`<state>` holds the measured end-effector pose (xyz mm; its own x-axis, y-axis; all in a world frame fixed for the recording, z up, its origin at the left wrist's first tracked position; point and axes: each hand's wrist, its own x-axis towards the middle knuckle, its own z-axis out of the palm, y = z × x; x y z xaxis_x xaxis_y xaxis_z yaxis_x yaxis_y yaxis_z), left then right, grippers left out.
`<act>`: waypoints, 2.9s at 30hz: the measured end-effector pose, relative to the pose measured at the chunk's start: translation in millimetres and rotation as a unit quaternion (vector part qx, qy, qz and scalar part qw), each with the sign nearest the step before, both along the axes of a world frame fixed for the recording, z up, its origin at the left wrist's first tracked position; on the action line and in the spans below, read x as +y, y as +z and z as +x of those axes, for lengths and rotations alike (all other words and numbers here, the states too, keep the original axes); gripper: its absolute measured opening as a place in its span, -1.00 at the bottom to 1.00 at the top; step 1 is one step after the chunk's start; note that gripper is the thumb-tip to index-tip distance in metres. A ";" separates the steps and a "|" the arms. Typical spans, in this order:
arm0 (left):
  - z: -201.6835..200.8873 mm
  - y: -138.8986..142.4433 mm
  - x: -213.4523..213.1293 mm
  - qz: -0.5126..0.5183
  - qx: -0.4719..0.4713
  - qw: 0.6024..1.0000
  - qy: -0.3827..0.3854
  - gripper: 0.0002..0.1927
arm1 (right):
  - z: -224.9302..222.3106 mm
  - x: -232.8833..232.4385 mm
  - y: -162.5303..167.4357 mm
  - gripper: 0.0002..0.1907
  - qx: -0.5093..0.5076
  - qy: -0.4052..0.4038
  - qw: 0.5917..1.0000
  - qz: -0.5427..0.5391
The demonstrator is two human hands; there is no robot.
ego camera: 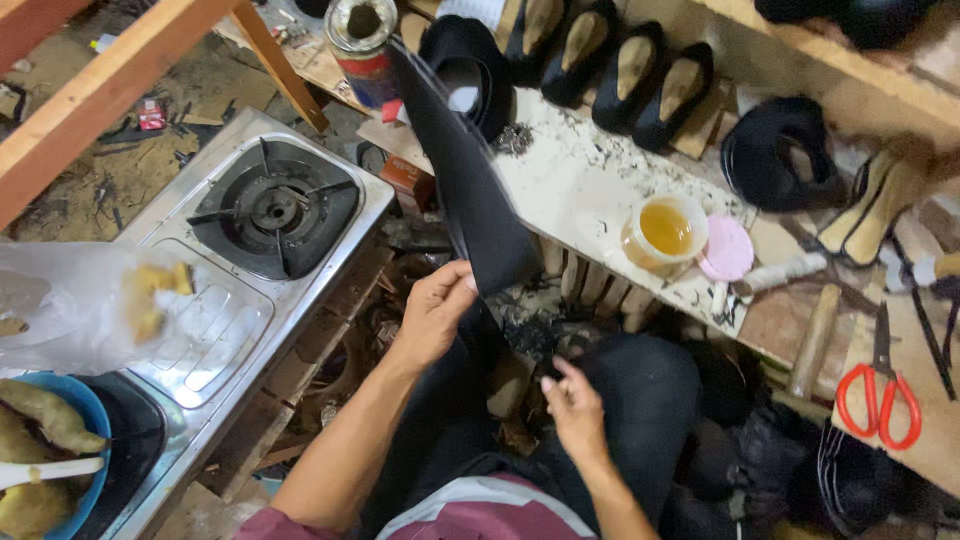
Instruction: The person applies adhesive to the edges of a black shoe upper and presses it onto a sole component. They repeat this process for multiple units, handling each shoe individually and placing finished pairs into a pile.
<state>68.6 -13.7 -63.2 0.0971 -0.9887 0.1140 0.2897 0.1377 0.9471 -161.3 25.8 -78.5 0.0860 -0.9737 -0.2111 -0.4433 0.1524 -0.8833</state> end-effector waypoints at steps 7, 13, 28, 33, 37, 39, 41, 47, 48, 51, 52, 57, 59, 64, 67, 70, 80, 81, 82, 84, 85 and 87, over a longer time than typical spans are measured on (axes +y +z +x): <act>-46.5 -47.8 41.1 0.095 -0.021 0.995 -0.029 -0.73 | -35.3 -11.2 0.9 -0.52 -0.222 -0.011 0.973 -0.060; -73.5 -57.1 52.3 0.113 0.071 0.985 -0.106 -0.78 | -48.7 -0.4 1.3 -0.46 -0.251 -0.003 0.968 -0.020; -101.3 -67.8 38.1 0.135 0.017 0.982 -0.129 -0.68 | -74.8 -15.7 -24.3 -0.50 -0.260 -0.047 0.964 -0.040; -107.1 -86.5 31.8 0.145 0.143 0.972 -0.119 -0.51 | -69.9 -27.7 -25.9 -0.49 -0.280 -0.046 0.957 -0.055; -108.1 -90.8 25.5 0.144 0.238 0.953 -0.117 -0.49 | -64.3 -31.4 -27.2 -0.50 -0.286 -0.049 0.956 -0.040; -110.9 -88.6 22.5 0.119 0.207 0.965 -0.108 -0.50 | -63.1 -32.1 -26.5 -0.49 -0.299 -0.040 0.952 -0.052; -111.6 -80.4 20.7 0.117 0.095 0.986 -0.074 -0.55 | -62.7 -32.5 -24.3 -0.50 -0.244 -0.042 0.966 -0.070; -106.8 -62.7 20.0 0.132 -0.054 0.985 -0.098 -0.65 | -57.2 -24.6 -13.9 -0.52 -0.150 0.050 0.980 -0.122; -107.1 -64.9 17.2 0.104 -0.085 0.985 -0.105 -0.65 | -56.3 -23.7 -12.8 -0.51 -0.200 0.072 0.973 -0.090; -103.5 -78.0 9.5 0.163 0.021 0.972 -0.169 -0.61 | -57.1 -25.4 -10.5 -0.51 -0.158 0.037 0.985 -0.062; -102.2 -82.9 7.6 0.207 0.092 0.954 -0.198 -0.59 | -59.5 -27.8 -9.7 -0.52 -0.137 0.018 0.987 -0.086; -88.9 -91.5 7.0 0.175 -0.125 0.965 -0.150 -0.71 | -68.4 -36.6 -6.0 -0.54 0.043 -0.022 0.982 -0.184; -88.9 -89.8 10.4 0.115 -0.199 0.966 -0.119 -0.78 | -66.5 -34.7 -6.5 -0.52 0.062 0.008 0.983 -0.171; -100.5 -67.7 20.4 0.191 -0.174 0.960 -0.105 -0.77 | -62.7 -34.5 -13.3 -0.42 0.079 0.052 0.988 -0.120; -101.1 -56.0 25.2 0.105 -0.107 0.981 -0.120 -0.74 | -65.8 -45.8 -16.3 -0.38 0.125 0.060 0.989 -0.057; -104.0 -51.7 28.0 0.184 -0.030 0.970 -0.156 -0.67 | -64.7 -52.7 -12.2 -0.34 0.113 0.084 0.990 -0.005; -92.3 -67.4 26.3 0.213 0.078 0.972 -0.069 -0.51 | -90.1 -110.0 59.9 -0.53 0.255 0.105 0.898 -0.343; -94.5 -66.9 26.6 0.211 0.048 0.974 -0.063 -0.55 | -93.5 -126.1 65.2 -0.50 0.298 0.093 0.888 -0.338; -96.2 -65.1 26.8 0.209 0.017 0.976 -0.057 -0.58 | -96.0 -140.6 70.1 -0.47 0.341 0.079 0.876 -0.333; -98.0 -64.3 27.9 0.161 -0.007 0.985 -0.055 -0.58 | -95.2 -165.4 76.5 -0.36 0.371 0.102 0.846 -0.367; -98.0 -64.0 28.2 0.140 -0.018 0.989 -0.053 -0.58 | -94.9 -173.1 78.2 -0.30 0.386 0.116 0.831 -0.382; -95.0 -62.0 27.1 0.195 0.034 0.977 -0.074 -0.52 | -96.1 -182.5 81.5 -0.36 0.394 0.148 0.855 -0.305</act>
<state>-26.4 13.3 -125.2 -0.0565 -0.9595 -0.2761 0.3436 -0.2783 0.8969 -257.4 -156.7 3.0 0.4125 -0.8835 0.2218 -0.8762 -0.4515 -0.1688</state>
